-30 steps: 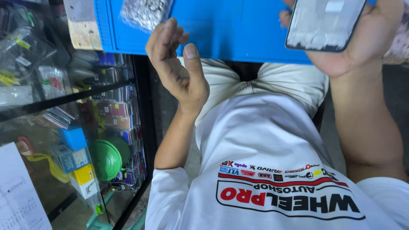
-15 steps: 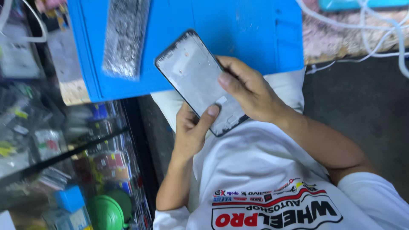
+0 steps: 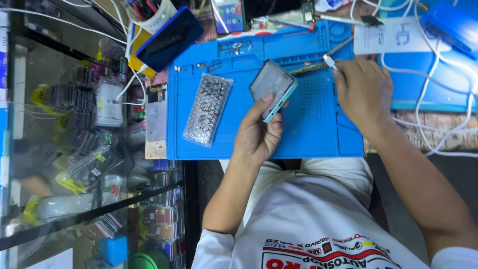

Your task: The person disassembles and reassembles a mobile phone using a screwdriver on a blue mat, handles a battery and circuit boards, and tests a screen.

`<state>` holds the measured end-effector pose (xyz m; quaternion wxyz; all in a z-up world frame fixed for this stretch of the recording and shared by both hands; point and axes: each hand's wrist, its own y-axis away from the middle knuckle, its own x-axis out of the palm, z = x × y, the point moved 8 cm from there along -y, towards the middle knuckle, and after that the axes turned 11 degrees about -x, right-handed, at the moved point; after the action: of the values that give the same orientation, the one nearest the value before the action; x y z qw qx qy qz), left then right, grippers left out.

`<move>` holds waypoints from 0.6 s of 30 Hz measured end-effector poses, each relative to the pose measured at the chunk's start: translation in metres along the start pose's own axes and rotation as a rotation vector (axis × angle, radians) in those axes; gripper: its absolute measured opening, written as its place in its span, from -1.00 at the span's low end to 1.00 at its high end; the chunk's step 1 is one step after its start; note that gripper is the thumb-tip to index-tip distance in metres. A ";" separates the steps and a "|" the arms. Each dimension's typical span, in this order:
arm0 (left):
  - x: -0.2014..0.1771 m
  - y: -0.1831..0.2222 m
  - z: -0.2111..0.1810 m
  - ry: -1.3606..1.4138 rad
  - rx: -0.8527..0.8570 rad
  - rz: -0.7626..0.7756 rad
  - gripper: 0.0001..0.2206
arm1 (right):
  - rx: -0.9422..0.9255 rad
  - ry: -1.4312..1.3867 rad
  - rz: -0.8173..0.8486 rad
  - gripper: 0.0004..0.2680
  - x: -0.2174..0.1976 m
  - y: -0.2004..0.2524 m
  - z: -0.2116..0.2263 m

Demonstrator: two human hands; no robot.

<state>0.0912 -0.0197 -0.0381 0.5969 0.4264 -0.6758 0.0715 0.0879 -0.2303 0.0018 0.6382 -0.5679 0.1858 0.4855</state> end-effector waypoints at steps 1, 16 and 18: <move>0.003 -0.006 -0.005 -0.009 0.011 -0.017 -0.71 | 0.020 -0.061 -0.023 -0.94 0.000 0.002 -0.002; 0.045 -0.050 -0.011 -0.282 0.261 -0.138 -0.70 | 0.085 -0.564 0.005 -0.88 -0.033 -0.020 0.027; 0.046 -0.048 -0.014 -0.356 0.321 -0.142 -0.67 | 0.174 -0.630 0.083 -0.86 -0.025 -0.016 0.021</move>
<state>0.1370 -0.0639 -0.0135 0.3964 0.5682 -0.7187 0.0596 0.0835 -0.2197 0.0363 0.6900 -0.3249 0.0430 0.6453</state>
